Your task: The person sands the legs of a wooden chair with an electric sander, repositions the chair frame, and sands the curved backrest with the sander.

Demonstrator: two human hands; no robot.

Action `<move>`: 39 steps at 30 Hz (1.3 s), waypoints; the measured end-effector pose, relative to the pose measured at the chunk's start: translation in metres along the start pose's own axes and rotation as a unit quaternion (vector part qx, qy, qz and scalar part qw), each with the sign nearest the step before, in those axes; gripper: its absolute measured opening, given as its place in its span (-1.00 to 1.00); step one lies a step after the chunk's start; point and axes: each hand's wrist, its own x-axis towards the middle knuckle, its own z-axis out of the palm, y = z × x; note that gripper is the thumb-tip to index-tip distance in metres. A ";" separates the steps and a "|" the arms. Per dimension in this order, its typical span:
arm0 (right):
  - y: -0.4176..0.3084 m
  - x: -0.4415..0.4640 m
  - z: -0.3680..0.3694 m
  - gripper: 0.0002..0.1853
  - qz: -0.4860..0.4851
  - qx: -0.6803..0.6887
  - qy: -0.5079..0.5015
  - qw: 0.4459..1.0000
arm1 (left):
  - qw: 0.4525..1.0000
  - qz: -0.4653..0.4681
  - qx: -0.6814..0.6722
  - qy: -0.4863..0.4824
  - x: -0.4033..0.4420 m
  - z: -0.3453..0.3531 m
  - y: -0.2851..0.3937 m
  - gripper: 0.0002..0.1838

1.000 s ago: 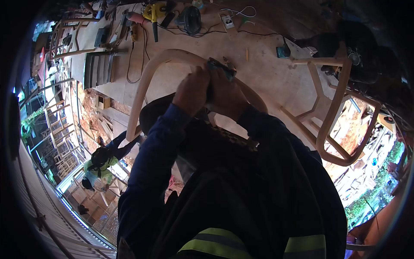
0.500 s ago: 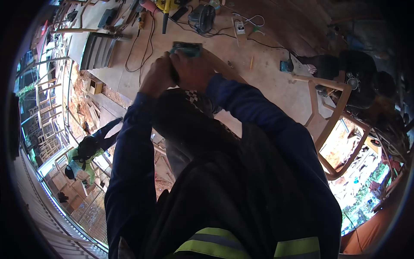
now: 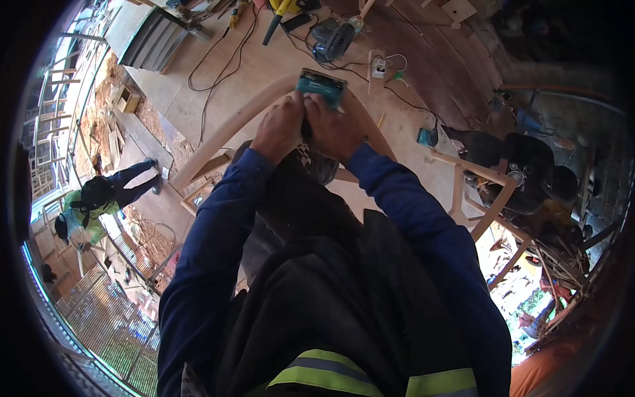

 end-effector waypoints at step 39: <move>-0.258 0.113 0.112 -0.23 -0.339 0.130 -0.250 0.897 | 0.934 -0.308 -0.113 0.139 -0.248 -0.119 -0.155 -0.23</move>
